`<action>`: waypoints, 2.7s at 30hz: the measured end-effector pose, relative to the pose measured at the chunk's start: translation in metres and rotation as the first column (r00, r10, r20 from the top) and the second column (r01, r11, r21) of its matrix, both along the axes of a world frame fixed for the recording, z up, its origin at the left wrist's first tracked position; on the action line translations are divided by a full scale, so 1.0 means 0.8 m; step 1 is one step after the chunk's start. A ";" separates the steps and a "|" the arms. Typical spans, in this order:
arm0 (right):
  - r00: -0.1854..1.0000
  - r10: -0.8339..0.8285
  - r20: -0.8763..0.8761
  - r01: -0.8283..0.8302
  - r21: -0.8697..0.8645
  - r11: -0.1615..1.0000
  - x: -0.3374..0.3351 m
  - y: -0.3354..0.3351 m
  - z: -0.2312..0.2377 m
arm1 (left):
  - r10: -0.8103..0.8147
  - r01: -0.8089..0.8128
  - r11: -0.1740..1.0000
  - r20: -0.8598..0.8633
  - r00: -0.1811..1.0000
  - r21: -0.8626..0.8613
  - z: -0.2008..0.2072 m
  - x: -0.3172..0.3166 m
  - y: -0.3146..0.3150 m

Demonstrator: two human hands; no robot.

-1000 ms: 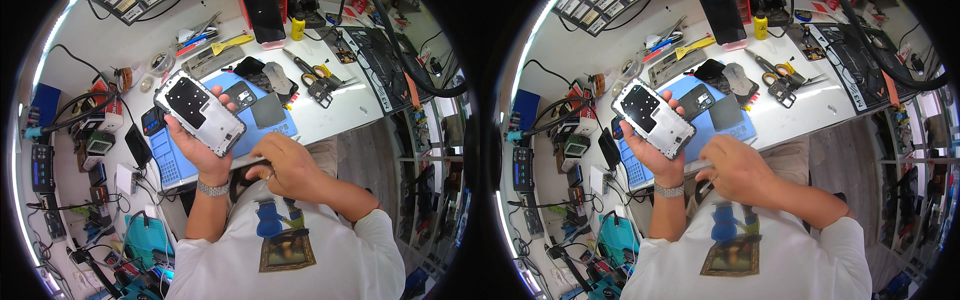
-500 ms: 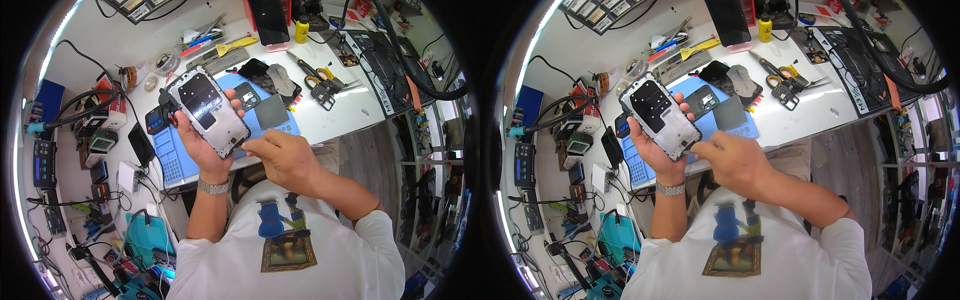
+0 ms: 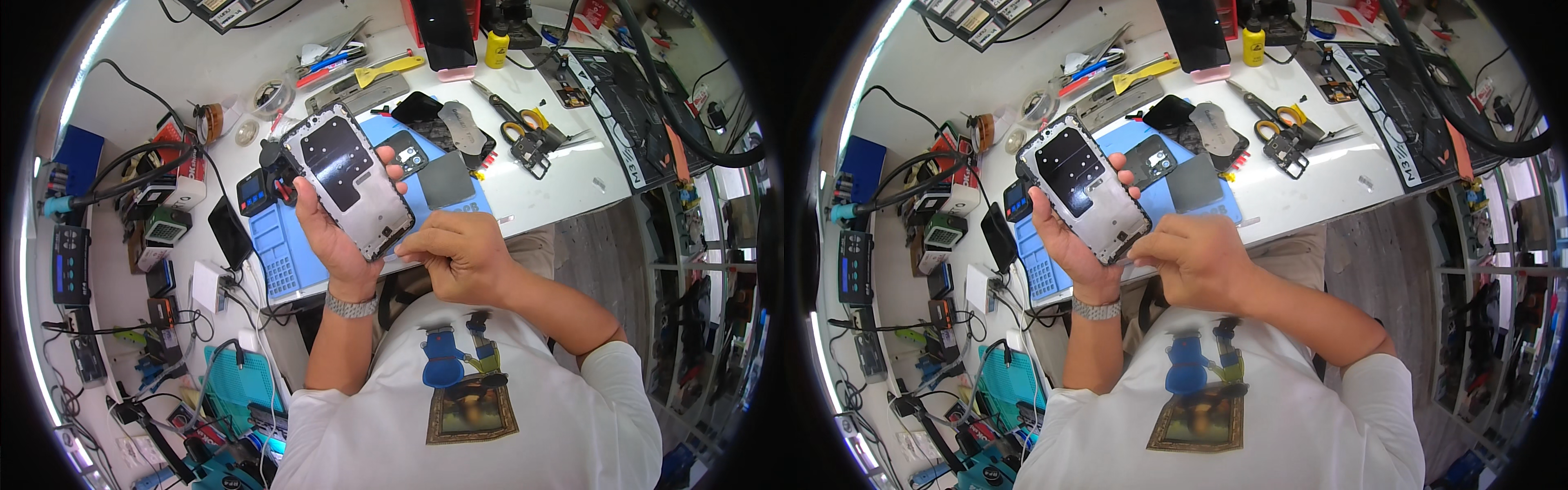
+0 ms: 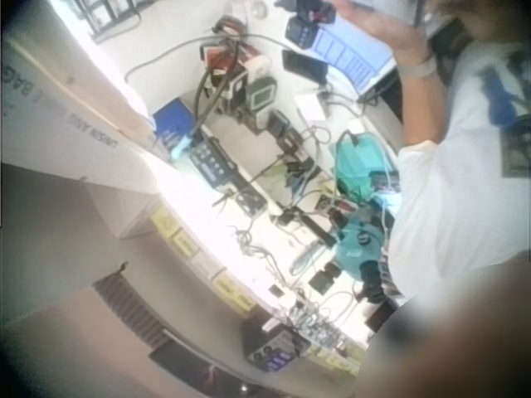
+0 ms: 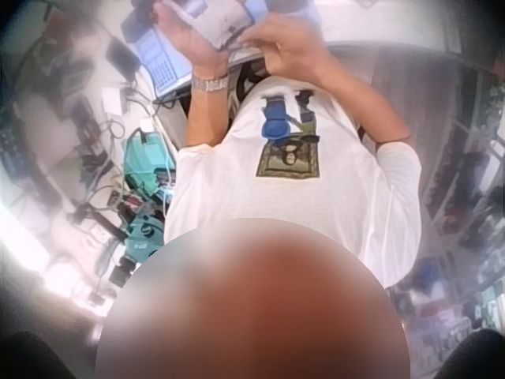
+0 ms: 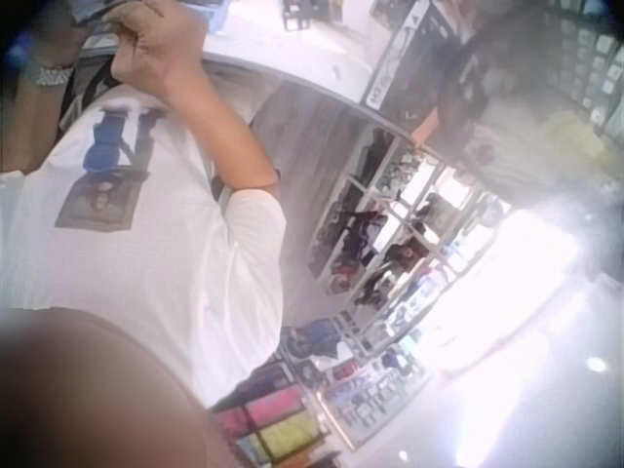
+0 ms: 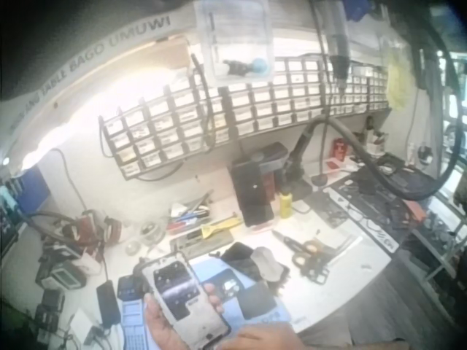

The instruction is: The person uses a metal prying tool to open a smartphone, separates the screen assembly from the chassis, and removes internal components including the battery and camera module. The person then removes adhesive strips from the phone frame and places the parts on the workbench.

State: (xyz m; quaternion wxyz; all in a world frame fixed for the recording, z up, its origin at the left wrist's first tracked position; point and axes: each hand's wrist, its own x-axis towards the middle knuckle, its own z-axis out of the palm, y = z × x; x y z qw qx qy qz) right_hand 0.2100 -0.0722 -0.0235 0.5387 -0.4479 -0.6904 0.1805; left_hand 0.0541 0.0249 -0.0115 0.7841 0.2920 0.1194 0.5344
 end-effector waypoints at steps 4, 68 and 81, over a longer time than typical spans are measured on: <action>0.997 -0.035 0.068 0.032 0.054 0.998 -0.006 -0.002 0.003 | 0.056 -0.057 0.997 -0.003 0.998 -0.055 0.002 0.008 -0.004; 0.977 0.088 0.197 -0.071 -0.091 0.993 -0.030 0.007 -0.005 | 0.363 -0.377 0.926 -0.237 0.901 -0.017 -0.002 0.016 -0.014; 0.981 -0.026 -0.192 -0.084 -0.542 0.836 -0.002 -0.045 0.040 | 0.295 -0.296 0.949 0.031 0.955 0.104 -0.011 0.013 -0.014</action>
